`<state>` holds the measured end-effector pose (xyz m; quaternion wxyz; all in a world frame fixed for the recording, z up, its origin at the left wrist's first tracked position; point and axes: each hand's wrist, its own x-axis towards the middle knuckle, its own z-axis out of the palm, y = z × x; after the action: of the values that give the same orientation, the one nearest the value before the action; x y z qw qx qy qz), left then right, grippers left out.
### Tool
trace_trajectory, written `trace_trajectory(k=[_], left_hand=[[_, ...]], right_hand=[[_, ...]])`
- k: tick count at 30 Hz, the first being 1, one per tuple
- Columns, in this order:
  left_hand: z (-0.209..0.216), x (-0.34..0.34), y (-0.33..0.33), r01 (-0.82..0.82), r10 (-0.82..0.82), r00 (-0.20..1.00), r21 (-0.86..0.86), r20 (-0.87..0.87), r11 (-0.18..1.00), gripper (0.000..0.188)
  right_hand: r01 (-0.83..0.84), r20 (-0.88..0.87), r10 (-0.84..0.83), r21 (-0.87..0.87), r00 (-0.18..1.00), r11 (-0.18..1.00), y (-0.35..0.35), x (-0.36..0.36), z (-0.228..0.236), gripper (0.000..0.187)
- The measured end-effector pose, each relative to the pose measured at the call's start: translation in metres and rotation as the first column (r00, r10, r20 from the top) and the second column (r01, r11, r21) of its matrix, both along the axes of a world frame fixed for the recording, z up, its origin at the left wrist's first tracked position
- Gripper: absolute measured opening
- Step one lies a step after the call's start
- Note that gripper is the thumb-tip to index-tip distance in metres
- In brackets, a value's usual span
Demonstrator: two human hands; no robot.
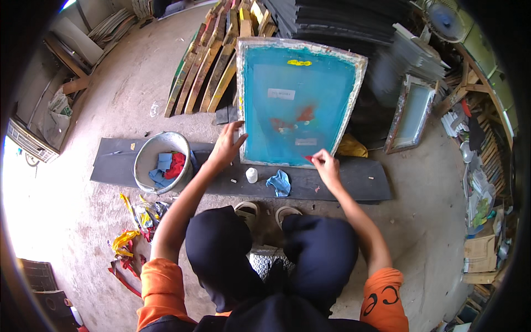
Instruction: The person sits on the floor and wipes a teal-colored board with a red cloth, then switches to a blue cloth to continue wiping. The person repeatedly applies liquid from a small white bottle onto the red cloth and resumes wiping the board surface.
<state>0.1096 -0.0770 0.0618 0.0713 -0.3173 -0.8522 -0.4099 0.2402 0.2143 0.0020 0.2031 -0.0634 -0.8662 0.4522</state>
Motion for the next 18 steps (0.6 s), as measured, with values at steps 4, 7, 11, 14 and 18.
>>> trace_trajectory(k=[4,7,11,14,18], left_hand=[[0.063,0.02,0.022,0.358,-0.278,0.883,-0.16,0.378,0.92,0.047],[0.111,0.038,0.053,0.394,-0.364,0.903,-0.105,0.226,0.913,0.059],[0.13,0.04,0.062,0.457,-0.547,0.817,0.376,0.181,0.806,0.06],[0.129,0.049,0.053,0.288,-0.335,0.924,0.239,0.183,0.927,0.05],[0.116,0.062,0.04,0.186,-0.212,0.951,0.134,0.225,0.973,0.029]], right_hand=[[-0.171,-0.053,0.166,-0.111,0.985,0.979,-0.009,-0.016,0.102,0.006],[-0.314,-0.11,0.297,-0.213,0.948,0.925,-0.02,-0.027,0.163,0.009],[-0.429,-0.143,0.405,-0.249,0.903,0.869,-0.058,-0.03,0.199,0.013],[-0.414,-0.195,0.369,-0.316,0.909,0.854,-0.069,-0.025,0.193,0.012],[-0.356,-0.102,0.342,-0.303,0.934,0.884,-0.057,-0.017,0.157,0.012]])
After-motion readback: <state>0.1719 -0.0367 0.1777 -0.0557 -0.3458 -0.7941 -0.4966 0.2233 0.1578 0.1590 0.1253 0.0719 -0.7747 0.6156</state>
